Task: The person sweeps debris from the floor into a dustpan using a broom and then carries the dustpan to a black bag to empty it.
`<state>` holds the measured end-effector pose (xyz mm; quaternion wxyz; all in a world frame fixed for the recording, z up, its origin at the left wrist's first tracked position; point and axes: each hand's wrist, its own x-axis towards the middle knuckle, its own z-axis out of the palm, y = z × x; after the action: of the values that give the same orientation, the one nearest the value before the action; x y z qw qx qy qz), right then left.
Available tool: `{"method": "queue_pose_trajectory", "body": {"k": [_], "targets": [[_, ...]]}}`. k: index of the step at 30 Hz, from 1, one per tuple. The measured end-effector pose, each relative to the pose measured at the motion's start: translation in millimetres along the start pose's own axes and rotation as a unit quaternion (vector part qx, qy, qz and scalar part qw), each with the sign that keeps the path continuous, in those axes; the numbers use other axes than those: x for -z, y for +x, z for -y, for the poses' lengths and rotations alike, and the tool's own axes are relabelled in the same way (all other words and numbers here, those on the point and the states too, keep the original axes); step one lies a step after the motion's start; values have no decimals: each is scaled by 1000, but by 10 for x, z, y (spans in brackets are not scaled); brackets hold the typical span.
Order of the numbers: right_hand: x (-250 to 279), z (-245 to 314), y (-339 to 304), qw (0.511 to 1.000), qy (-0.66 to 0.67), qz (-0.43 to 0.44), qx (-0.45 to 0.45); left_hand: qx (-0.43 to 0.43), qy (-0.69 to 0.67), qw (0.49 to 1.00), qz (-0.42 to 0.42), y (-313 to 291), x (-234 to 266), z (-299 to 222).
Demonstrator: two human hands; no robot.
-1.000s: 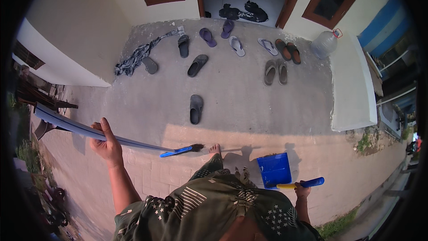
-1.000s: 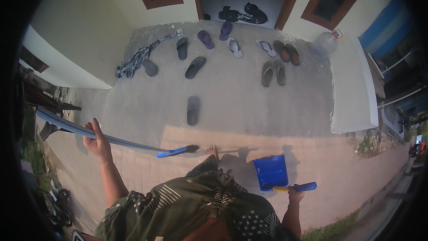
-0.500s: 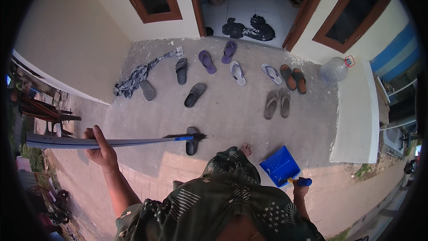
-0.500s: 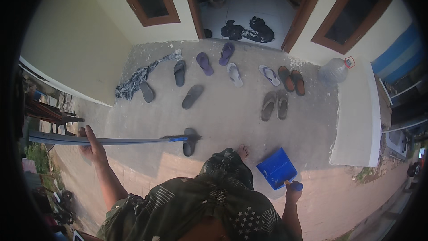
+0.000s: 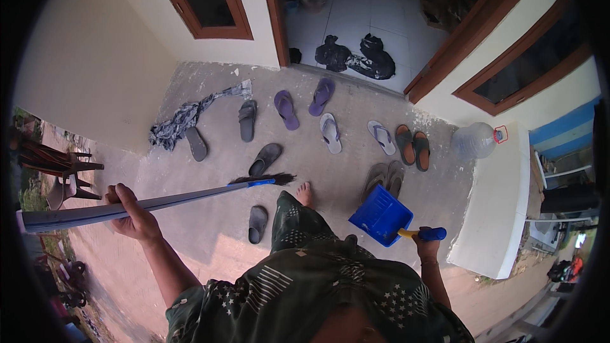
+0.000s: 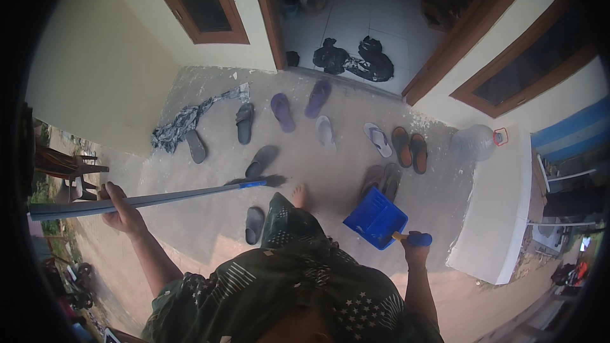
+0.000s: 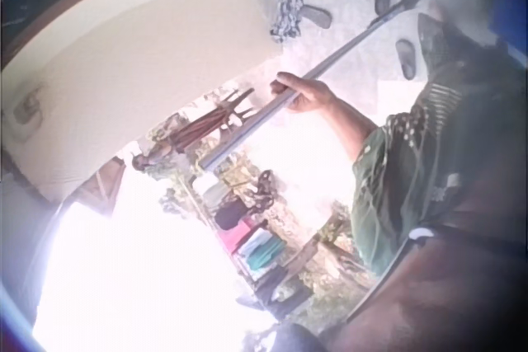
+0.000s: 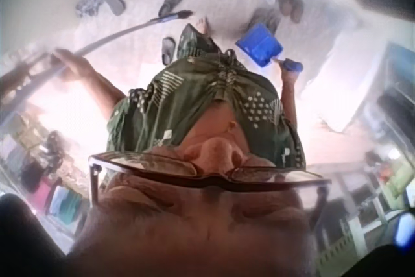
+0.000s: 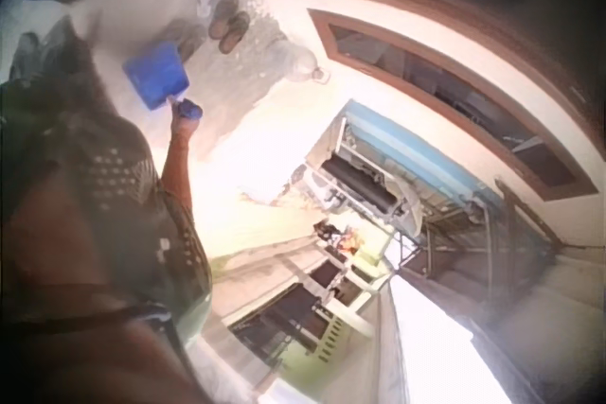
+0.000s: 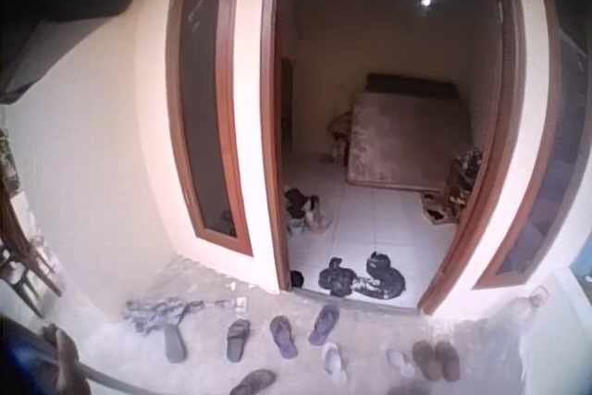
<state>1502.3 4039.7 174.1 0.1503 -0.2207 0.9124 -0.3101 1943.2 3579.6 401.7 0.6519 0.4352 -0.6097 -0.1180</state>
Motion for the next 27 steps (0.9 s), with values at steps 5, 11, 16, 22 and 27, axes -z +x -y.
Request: {"method": "queue_pose_trajectory", "body": {"k": [5,11,16,22,27], "targets": [[127,876,815,997,-43,-8,66,53,-22,998,-1,270,-765,134],[197,1597,1678,977,-56,-92,185,33,-41,995,84,669,-1519,128],[264,2124,2312,984,18,-126,128,-22,-45,990,133,858,-2193,13],[139,2253,3234,977,145,-120,104,-50,-83,977,190,1062,-3130,-149],[98,2669,4079,948,295,-69,99,-60,-41,982,173,1148,-3982,-306]]}}
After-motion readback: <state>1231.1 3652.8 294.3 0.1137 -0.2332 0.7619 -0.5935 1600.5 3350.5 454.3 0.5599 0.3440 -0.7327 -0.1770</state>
